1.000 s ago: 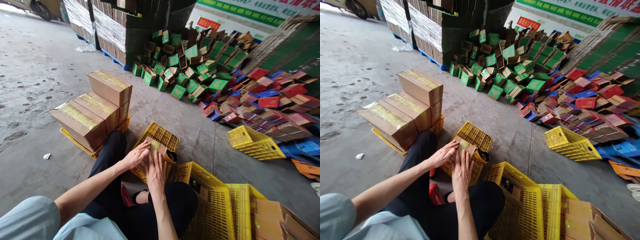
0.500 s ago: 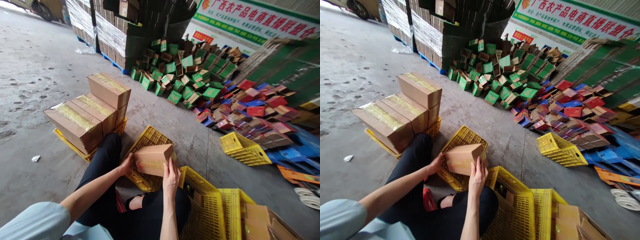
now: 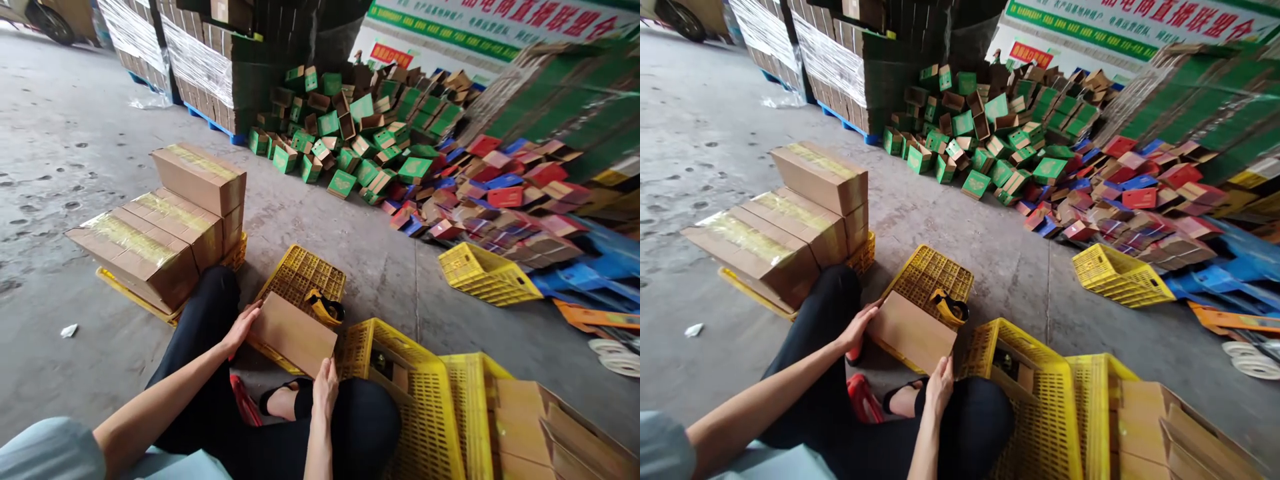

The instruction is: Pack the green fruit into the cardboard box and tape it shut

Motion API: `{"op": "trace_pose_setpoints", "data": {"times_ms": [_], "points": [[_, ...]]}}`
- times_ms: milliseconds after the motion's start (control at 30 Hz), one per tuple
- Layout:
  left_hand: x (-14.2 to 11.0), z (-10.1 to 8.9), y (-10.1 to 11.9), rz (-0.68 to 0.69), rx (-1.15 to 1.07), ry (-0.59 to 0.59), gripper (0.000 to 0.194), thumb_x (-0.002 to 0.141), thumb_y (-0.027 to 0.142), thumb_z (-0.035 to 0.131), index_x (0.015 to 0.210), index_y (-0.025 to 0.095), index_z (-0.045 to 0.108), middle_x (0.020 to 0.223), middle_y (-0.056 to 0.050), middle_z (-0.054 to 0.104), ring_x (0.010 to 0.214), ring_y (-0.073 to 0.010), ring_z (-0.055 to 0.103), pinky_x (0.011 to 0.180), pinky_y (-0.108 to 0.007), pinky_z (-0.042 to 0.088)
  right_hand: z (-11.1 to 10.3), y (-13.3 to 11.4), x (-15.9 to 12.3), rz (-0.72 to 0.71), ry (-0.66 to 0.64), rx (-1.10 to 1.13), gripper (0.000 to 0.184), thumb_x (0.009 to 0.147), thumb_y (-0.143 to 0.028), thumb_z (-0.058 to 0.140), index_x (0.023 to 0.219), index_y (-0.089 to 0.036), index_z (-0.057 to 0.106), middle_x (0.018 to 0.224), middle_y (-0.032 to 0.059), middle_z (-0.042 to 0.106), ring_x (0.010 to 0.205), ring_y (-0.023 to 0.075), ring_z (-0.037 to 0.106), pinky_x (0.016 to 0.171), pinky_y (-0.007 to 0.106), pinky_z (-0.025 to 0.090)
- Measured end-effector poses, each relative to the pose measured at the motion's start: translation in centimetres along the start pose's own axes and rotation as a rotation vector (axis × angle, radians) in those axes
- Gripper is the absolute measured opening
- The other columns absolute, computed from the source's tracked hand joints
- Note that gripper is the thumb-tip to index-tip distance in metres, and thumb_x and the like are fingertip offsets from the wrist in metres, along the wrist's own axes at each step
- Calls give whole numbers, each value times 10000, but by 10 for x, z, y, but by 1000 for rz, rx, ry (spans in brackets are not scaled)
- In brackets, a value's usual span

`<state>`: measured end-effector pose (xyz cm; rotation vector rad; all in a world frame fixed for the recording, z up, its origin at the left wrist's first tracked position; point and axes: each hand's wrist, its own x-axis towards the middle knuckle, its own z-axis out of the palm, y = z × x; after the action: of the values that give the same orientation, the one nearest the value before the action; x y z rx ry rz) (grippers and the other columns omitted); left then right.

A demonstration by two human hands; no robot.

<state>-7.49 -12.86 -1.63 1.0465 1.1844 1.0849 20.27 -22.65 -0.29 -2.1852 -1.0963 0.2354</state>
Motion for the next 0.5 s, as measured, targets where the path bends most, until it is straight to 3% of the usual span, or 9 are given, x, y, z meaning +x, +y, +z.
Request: {"op": "trace_pose_setpoints", "data": {"times_ms": [100, 233, 367, 500], "points": [[-1, 2, -5, 82, 119, -67, 625, 951, 535, 553, 1472, 201, 644, 1620, -85, 520, 1550, -328, 399, 1326, -492, 201, 15, -1, -2, 23, -33, -29, 1008, 1015, -685, 68, 1473, 62, 566, 1338, 330, 683, 1206, 385, 695, 995, 458, 540], [-4, 7, -15, 66, 95, -87, 656, 957, 419, 487, 1572, 197, 531, 1673, -64, 443, 1588, -302, 336, 1336, -487, 169, 15, -16, -11, -126, -26, -248, 913, 1053, -613, 90, 1567, 50, 449, 1619, 324, 423, 1523, 445, 390, 1185, 619, 359], [-5, 7, -20, 6, 32, -102, 675, 933, 386, 508, 1580, 193, 523, 1664, -56, 453, 1600, -315, 308, 1337, -501, 169, 15, -33, -22, -227, -53, -435, 824, 1085, -548, 89, 1600, 6, 415, 1651, 294, 389, 1563, 464, 296, 1185, 755, 255], [-4, 5, -17, -22, -13, -89, 663, 920, 389, 529, 1554, 195, 559, 1651, -49, 472, 1598, -324, 310, 1337, -505, 167, 28, -47, -27, -315, -88, -467, 810, 1098, -526, 111, 1590, 45, 407, 1627, 314, 413, 1544, 441, 353, 1210, 695, 279]]}}
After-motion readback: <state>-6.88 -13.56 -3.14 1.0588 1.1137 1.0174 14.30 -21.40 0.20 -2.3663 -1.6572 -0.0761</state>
